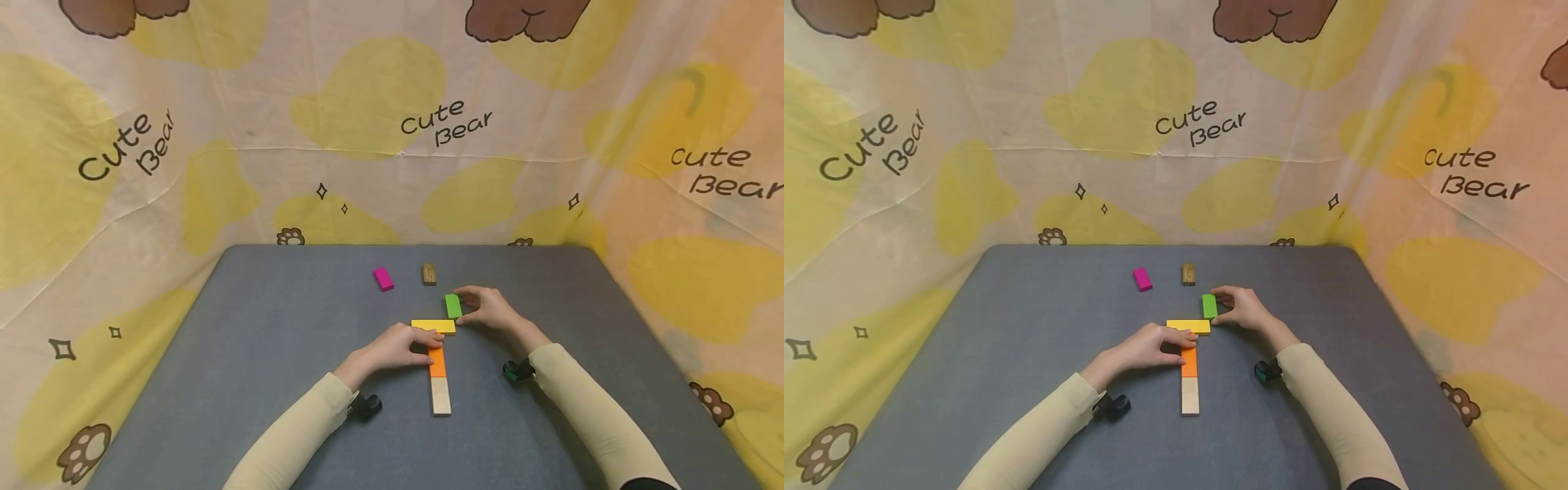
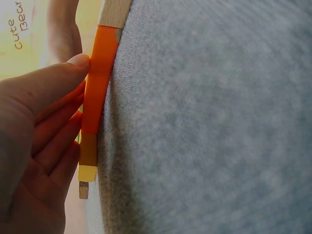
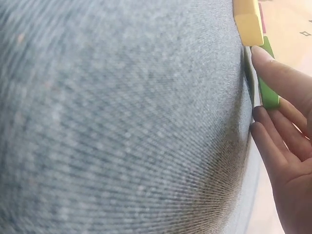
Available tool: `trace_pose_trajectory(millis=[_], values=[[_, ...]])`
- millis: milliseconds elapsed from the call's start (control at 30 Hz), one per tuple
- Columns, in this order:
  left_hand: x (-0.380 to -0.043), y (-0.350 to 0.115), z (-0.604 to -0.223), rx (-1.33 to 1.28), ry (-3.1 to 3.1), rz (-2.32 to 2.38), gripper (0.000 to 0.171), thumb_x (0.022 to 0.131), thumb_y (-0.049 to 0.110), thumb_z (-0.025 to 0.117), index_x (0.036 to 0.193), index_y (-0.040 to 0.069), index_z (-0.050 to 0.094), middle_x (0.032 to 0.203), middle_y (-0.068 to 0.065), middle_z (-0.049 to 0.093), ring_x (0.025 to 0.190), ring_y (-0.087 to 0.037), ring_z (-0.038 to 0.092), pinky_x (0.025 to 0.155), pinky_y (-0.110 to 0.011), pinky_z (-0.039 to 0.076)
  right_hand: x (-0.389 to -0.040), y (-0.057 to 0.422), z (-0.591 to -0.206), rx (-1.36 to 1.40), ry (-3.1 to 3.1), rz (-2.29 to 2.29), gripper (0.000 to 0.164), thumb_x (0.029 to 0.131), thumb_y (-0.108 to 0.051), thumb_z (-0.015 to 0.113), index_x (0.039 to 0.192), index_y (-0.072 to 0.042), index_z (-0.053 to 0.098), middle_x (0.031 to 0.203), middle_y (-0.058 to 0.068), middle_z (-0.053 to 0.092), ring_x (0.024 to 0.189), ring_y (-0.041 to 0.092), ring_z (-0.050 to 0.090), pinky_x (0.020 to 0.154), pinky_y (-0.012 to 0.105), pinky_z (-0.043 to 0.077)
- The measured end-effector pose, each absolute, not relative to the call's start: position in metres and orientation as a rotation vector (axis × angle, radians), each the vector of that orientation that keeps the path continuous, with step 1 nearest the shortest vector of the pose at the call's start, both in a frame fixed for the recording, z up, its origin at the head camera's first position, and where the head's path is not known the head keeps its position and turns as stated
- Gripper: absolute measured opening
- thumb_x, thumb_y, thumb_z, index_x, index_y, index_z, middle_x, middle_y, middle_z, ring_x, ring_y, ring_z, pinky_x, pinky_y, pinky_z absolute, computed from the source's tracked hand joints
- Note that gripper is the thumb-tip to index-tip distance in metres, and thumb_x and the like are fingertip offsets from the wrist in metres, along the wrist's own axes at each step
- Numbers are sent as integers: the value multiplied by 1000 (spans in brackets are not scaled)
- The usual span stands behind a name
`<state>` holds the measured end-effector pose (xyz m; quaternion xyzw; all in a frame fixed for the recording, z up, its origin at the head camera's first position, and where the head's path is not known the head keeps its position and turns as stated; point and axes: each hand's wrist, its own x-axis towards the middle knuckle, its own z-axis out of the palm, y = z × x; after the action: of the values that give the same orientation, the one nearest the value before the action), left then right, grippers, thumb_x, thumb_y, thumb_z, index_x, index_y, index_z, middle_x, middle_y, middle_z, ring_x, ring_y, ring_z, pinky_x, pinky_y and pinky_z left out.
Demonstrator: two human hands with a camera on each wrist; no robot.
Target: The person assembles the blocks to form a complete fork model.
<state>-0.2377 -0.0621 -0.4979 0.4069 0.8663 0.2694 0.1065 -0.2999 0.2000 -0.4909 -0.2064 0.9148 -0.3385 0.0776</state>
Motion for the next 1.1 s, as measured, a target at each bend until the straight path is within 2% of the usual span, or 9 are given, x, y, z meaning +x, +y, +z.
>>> trace_pose_trajectory(millis=[1100], values=[[-239,-62,-499,1225,2558,803,40,88,35,69,126,25,65,133,15,62,127,-2,56,108,-26,45,-300,202,-498,-676,2775,-942,70,73,-24,84,133,-5,56,135,16,59,125,33,57,103,46,49]])
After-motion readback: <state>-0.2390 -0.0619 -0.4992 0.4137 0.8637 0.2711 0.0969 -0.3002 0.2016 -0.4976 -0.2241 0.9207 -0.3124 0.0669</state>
